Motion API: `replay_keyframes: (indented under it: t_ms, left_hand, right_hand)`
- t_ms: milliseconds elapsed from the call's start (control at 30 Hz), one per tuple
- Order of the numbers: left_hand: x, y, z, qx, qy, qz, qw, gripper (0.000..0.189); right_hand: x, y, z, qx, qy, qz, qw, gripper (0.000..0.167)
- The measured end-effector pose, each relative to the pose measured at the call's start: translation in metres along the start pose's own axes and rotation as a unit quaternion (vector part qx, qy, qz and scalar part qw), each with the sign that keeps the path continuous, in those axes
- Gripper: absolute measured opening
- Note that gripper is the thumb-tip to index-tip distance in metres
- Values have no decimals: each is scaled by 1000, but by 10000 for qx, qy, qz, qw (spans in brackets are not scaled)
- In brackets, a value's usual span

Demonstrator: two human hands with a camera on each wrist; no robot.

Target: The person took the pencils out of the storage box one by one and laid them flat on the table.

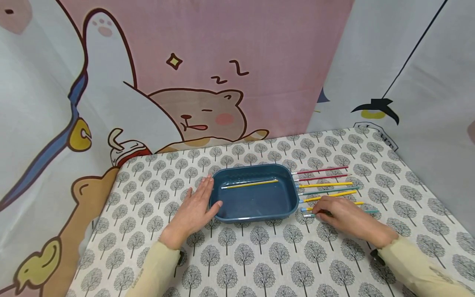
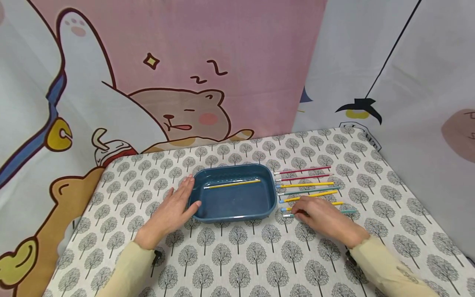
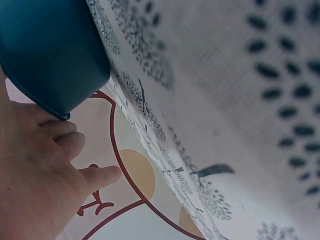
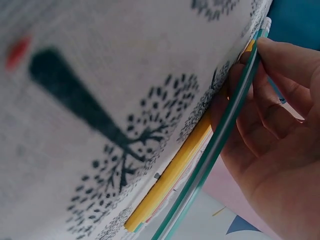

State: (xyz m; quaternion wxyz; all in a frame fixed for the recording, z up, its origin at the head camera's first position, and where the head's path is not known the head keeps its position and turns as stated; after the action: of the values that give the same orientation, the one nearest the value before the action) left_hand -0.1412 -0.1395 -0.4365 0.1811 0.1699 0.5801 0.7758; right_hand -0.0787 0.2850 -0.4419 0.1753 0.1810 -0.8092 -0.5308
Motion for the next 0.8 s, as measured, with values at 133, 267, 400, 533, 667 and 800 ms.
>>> replay_keyframes:
  t_ms: [133, 267, 400, 533, 667, 800]
  left_hand:
    - [0, 0, 0, -19, -7, 19, 10000, 81]
    - [-1, 1, 0, -42, 3, 12, 10000, 80]
    - [-1, 1, 1, -30, -15, 30, 10000, 80]
    - [-1, 1, 0, -38, -11, 32, 10000, 80]
    - [0, 1, 0, -52, 6, 8, 10000, 80]
    - [0, 1, 0, -18, 0, 4, 10000, 80]
  right_hand:
    - [0, -1, 0, -17, 7, 7, 10000, 16]
    - [0, -1, 0, -11, 14, 9, 10000, 16]
    - [-1, 0, -1, 4, -15, -27, 10000, 17]
    - [-1, -1, -1, 21, -29, -52, 10000, 17]
    - [-1, 0, -1, 24, -8, -50, 10000, 17]
    - [-1, 0, -1, 48, -11, -66, 10000, 18]
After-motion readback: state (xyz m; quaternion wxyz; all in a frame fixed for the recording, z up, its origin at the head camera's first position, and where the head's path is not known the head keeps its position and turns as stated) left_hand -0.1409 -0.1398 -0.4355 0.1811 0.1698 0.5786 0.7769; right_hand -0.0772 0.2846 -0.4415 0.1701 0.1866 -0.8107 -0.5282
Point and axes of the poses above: each hand's wrist, its own x-axis towards the middle knuckle, its own y-axis out of the back of the hand, z = x × y, the point moved 2 cm from there along x, towards the middle knuckle
